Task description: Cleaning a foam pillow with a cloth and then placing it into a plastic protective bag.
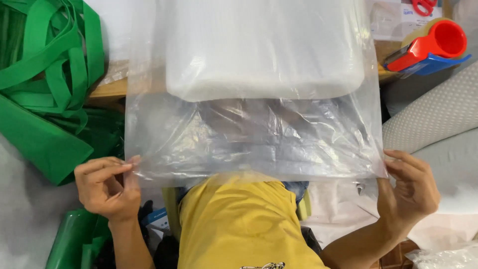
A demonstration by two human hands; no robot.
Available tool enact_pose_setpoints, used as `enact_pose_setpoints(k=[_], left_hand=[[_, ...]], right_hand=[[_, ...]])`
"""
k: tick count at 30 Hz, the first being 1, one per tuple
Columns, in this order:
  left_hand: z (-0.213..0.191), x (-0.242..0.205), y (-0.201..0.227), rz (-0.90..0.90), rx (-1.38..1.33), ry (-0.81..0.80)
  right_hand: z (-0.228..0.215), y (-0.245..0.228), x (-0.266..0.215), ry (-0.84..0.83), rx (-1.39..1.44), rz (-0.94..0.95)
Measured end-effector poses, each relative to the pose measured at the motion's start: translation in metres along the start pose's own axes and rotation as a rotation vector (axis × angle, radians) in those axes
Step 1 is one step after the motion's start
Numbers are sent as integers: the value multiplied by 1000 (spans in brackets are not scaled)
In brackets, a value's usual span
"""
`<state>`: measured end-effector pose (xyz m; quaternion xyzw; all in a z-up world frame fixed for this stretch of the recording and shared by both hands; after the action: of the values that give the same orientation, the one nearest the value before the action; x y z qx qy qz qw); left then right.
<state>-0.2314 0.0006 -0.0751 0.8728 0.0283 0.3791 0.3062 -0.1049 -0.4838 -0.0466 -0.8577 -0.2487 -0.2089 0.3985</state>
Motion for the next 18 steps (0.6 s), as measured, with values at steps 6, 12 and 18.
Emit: enact_pose_setpoints(k=[6, 12, 18], left_hand=[[6, 0, -17, -347, -78, -333], [0, -21, -38, -393, -331, -214], [-3, -28, -47, -412, -377, -125]], right_hand=[[7, 19, -8, -186, -51, 185], [12, 25, -9, -172, 74, 175], [33, 26, -6, -281, -33, 193]])
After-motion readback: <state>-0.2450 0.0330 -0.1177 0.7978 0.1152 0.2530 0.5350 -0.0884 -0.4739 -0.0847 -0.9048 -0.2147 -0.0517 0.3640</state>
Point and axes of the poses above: each hand's wrist, its own x-axis towards the middle knuckle, its own z-axis out of the palm, y = z × x, the point moved 10 cm from there along x, towards the middle knuckle, and after that the axes turned 5 degrees about -y, right-handed, at the moved point
